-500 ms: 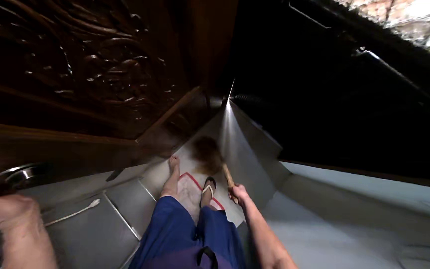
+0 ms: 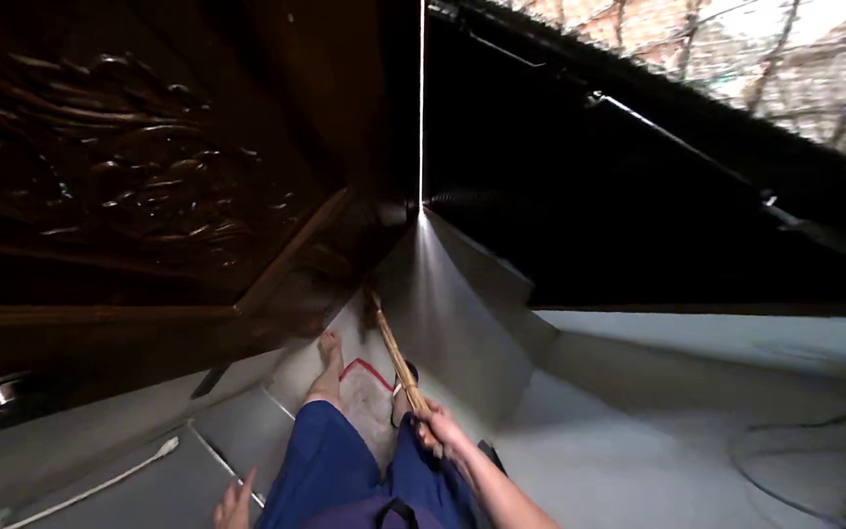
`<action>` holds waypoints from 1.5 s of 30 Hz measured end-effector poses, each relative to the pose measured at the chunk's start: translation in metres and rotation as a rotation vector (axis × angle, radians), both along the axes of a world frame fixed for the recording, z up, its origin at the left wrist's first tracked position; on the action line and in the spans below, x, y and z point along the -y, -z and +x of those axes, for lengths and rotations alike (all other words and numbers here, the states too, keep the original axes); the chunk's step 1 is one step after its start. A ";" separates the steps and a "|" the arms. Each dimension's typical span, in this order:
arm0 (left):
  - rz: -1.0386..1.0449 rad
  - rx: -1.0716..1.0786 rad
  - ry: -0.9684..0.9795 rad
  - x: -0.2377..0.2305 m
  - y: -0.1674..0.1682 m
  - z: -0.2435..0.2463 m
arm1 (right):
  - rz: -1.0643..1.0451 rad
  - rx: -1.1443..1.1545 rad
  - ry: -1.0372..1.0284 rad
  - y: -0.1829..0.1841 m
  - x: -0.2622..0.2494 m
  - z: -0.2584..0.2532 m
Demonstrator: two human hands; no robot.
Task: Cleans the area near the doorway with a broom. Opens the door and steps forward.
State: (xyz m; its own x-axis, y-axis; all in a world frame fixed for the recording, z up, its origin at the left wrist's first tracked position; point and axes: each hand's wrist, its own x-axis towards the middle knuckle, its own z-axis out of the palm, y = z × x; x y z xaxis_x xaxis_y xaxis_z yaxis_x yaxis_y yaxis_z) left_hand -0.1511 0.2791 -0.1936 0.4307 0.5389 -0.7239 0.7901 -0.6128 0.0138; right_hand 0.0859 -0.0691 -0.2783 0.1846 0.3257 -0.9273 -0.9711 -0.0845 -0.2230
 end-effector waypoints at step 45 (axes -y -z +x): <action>-0.846 0.249 -0.496 0.238 0.183 0.691 | -1.531 1.897 -1.130 -0.221 0.168 0.596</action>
State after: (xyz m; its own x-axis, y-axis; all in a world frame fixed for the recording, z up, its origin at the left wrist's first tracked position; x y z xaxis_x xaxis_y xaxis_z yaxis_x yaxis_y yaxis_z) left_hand 0.5398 0.0410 -0.3770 0.4882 0.0501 -0.8713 0.8684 0.0715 0.4907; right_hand 0.6818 -0.2375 -0.0569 0.8459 0.4815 0.2295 0.3958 -0.8551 0.3349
